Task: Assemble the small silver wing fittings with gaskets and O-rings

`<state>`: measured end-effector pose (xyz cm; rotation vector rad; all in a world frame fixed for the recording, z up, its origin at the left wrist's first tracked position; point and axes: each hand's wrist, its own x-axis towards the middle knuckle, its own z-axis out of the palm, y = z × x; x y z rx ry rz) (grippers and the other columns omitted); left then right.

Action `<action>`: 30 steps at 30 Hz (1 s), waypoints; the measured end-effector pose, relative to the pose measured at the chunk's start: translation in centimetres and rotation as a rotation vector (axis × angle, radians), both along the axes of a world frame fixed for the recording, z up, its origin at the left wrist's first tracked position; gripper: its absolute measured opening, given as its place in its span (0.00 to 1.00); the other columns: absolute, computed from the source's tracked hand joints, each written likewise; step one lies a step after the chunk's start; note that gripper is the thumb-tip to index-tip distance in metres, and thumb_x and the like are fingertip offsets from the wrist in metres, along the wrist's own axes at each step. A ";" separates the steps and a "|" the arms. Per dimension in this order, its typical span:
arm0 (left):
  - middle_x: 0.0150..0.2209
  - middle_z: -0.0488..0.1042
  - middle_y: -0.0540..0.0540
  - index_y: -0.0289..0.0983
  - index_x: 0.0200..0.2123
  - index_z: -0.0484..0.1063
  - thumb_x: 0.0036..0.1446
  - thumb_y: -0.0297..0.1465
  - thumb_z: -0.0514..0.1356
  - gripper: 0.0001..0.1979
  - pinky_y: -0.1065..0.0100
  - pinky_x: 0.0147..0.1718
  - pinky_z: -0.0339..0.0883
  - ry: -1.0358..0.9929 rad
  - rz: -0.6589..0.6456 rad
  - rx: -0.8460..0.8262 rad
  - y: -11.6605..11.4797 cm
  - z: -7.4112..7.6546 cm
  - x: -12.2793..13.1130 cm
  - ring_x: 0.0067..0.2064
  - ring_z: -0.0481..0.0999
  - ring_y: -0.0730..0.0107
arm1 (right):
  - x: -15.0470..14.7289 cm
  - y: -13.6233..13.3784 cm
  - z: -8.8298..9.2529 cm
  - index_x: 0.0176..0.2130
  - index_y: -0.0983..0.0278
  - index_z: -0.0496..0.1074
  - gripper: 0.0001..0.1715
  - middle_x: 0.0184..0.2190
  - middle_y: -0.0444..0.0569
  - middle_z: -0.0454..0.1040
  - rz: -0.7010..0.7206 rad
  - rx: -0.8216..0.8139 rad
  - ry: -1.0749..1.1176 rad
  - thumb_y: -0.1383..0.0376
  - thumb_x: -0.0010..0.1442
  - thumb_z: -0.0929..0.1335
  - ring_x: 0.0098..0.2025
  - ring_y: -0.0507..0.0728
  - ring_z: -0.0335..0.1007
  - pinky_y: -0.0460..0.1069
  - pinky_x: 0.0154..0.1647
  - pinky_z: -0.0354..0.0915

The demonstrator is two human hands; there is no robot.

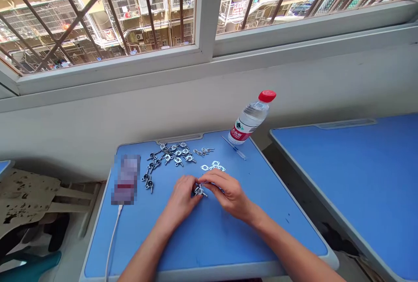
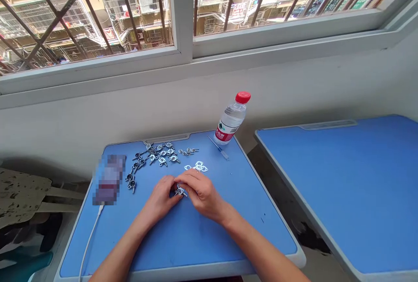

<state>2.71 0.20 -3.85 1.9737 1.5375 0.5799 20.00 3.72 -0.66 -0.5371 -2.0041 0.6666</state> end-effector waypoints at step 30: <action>0.34 0.70 0.49 0.39 0.30 0.66 0.59 0.26 0.61 0.06 0.63 0.38 0.59 0.110 -0.002 0.108 -0.3 -0.1 0.5 0.38 0.68 0.62 | -1.2 -0.4 -0.3 0.39 0.62 0.70 0.10 0.28 0.47 0.73 -0.080 0.142 -0.114 0.72 0.68 0.61 0.30 0.55 0.66 0.50 0.33 0.65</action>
